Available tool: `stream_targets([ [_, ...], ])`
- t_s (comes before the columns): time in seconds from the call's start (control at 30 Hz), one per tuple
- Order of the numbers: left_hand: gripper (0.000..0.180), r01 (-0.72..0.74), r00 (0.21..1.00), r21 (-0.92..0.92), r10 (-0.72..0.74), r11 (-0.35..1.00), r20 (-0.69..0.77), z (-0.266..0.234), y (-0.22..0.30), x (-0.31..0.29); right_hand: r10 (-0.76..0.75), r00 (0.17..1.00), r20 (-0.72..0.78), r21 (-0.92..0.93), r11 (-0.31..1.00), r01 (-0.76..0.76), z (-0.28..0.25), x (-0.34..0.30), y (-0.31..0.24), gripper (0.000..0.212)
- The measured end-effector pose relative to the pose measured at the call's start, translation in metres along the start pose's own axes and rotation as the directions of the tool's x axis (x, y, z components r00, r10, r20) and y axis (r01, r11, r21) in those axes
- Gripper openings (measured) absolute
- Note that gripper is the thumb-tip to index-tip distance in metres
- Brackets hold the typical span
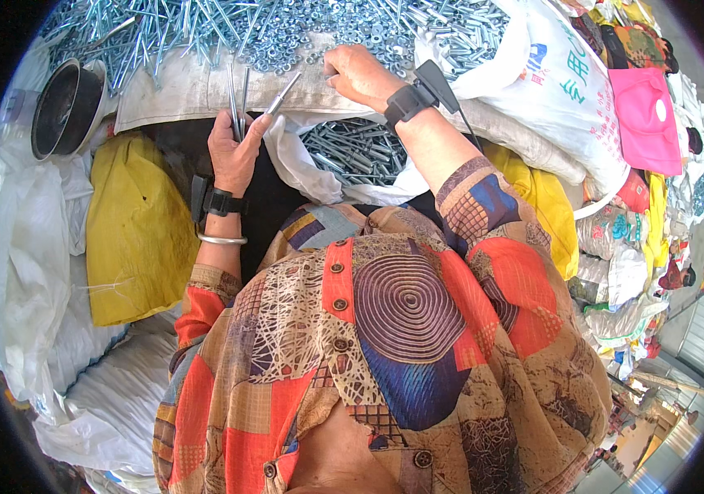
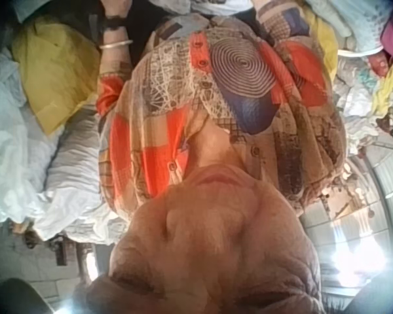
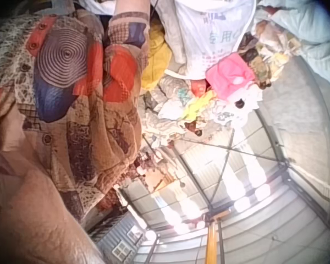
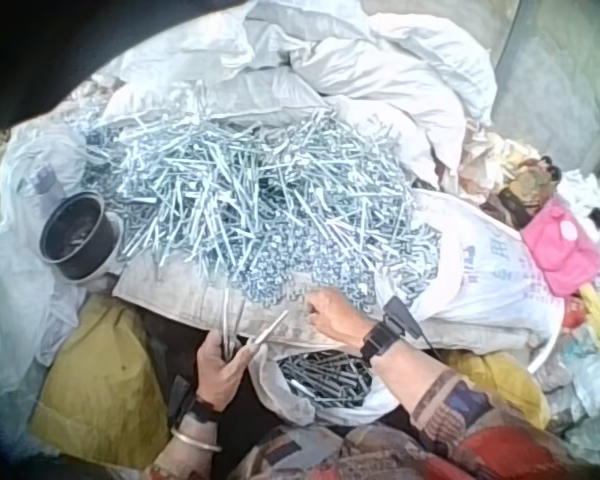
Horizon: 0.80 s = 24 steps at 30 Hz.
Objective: Assembling long metal bolts by sliding washers onto them and placing them aside.
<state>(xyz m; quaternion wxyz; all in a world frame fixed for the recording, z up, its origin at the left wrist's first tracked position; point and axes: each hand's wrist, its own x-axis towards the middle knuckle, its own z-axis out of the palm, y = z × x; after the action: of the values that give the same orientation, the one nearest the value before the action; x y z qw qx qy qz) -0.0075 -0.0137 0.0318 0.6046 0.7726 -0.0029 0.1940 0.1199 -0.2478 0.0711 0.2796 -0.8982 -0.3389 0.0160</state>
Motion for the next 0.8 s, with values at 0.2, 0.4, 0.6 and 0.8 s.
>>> stream_targets([
  [0.2, 0.037, -0.001, 1.000, 0.021, 0.001, 1.000, 0.023, -0.001, 0.004, 0.001, 0.283, 0.959, -0.008, 0.429, 0.867, -0.252, -0.007, -0.005, -0.032, 0.018],
  [0.4, 0.036, 0.017, 0.999, 0.021, -0.018, 1.000, 0.041, -0.002, 0.006, 0.002, 0.225, 0.960, -0.165, 0.553, 0.827, -0.099, -0.004, -0.010, -0.067, 0.022],
  [0.6, 0.036, 0.014, 1.000, 0.050, -0.014, 0.999, 0.000, 0.000, 0.004, 0.000, 0.199, 0.913, -0.355, 0.517, 0.856, 0.015, 0.007, -0.014, -0.077, 0.022],
  [0.8, 0.037, 0.043, 0.999, 0.041, -0.042, 0.998, -0.031, 0.000, 0.001, -0.001, -0.378, 0.831, -0.407, -0.177, 0.926, 0.335, 0.004, -0.020, -0.085, 0.027],
])
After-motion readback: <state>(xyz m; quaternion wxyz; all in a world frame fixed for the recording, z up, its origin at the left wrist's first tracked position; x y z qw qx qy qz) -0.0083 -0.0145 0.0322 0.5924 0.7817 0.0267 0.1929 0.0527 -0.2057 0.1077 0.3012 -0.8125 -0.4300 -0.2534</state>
